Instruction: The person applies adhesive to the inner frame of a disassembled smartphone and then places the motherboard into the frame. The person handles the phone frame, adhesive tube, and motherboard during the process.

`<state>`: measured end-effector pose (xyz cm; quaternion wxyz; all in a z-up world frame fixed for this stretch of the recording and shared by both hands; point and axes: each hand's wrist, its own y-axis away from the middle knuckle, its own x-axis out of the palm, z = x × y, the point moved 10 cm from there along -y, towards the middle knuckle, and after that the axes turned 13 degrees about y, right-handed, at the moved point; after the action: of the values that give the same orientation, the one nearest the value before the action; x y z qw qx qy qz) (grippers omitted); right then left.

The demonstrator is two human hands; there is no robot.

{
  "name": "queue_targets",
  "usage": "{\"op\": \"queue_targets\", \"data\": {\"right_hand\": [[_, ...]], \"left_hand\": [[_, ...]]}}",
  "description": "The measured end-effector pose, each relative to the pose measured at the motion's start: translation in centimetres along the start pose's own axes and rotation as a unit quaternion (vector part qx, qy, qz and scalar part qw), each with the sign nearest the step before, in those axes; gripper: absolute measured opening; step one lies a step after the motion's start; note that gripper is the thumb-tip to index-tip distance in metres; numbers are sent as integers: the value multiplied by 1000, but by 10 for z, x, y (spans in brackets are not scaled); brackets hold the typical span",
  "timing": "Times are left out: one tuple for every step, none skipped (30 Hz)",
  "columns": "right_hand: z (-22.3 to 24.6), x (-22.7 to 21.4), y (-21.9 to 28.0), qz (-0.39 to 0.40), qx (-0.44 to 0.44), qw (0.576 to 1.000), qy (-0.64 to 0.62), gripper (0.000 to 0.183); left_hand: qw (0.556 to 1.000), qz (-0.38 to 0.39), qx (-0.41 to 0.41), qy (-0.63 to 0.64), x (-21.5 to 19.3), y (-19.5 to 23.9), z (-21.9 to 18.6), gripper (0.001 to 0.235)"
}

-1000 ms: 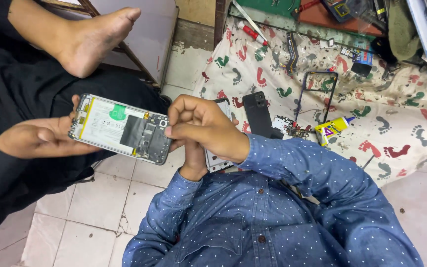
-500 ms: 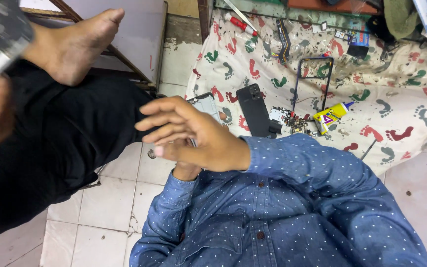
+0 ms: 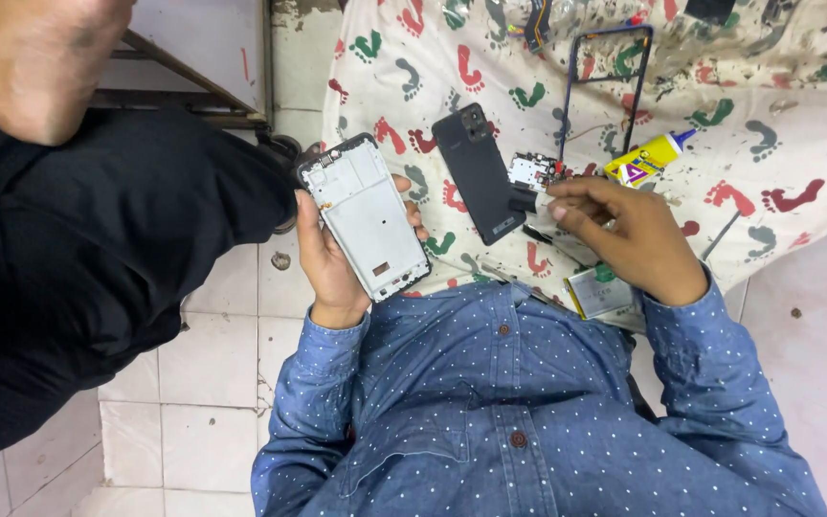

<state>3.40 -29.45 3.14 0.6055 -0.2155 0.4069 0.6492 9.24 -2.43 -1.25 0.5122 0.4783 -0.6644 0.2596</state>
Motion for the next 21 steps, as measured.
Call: {"op": "queue_targets", "data": {"right_hand": [[-7, 0, 7, -4, 18, 999, 41, 28], [-13, 0, 14, -7, 36, 996, 82, 25], [-14, -1, 20, -20, 34, 995, 93, 23], [-14, -1, 25, -33, 32, 993, 105, 22], [-13, -3, 29, -49, 28, 992, 117, 21], [-7, -10, 32, -97, 10, 983, 156, 22], [-1, -16, 34, -145, -10, 970, 194, 23], [7, -22, 38, -191, -30, 953, 231, 25], [10, -24, 41, -223, -32, 940, 256, 28], [14, -27, 45, -253, -35, 925, 280, 32], [18, -30, 49, -282, -36, 909, 305, 35], [16, -27, 47, -277, -24, 907, 316, 36], [14, -25, 44, -273, -10, 905, 325, 37], [12, -23, 41, -268, 3, 903, 335, 37], [13, -22, 38, -271, 5, 903, 333, 34], [14, -21, 36, -275, 8, 902, 332, 31], [13, -21, 35, -277, 9, 902, 331, 29], [10, -20, 35, -279, 8, 905, 320, 27], [8, -20, 34, -280, 6, 909, 310, 25], [6, -20, 34, -281, 4, 912, 299, 23], [3, -21, 36, -279, 3, 915, 292, 21]], "left_hand": [[1000, 2, -3, -4, 1, 0, 2, 88], [1000, 5, -6, -9, 2, 0, 3, 89], [1000, 9, -9, -12, 3, 0, 5, 89], [1000, 1, -11, -9, 2, 0, 7, 88], [1000, -5, -13, -7, 1, -1, 9, 87], [1000, -10, -15, -5, 1, -1, 11, 86], [1000, 2, -17, -13, 4, -1, 13, 88], [999, 15, -19, -22, 7, -1, 14, 90], [999, 28, -20, -30, 10, 0, 15, 92], [999, 21, -19, -33, 8, 0, 15, 92], [999, 13, -20, -33, 7, 1, 16, 91], [999, 6, -21, -34, 6, 1, 17, 90], [999, 5, -23, -35, 7, 1, 18, 90], [999, 5, -25, -35, 8, 1, 19, 90], [999, 3, -25, -36, 8, 1, 20, 90], [999, 3, -28, -34, 9, 1, 21, 89], [999, 3, -30, -32, 10, 2, 21, 88], [999, 2, -32, -30, 11, 2, 22, 88], [999, 1, -32, -32, 11, 2, 22, 88], [999, 0, -33, -33, 11, 2, 23, 88], [999, -1, -34, -34, 10, 2, 24, 88]]}}
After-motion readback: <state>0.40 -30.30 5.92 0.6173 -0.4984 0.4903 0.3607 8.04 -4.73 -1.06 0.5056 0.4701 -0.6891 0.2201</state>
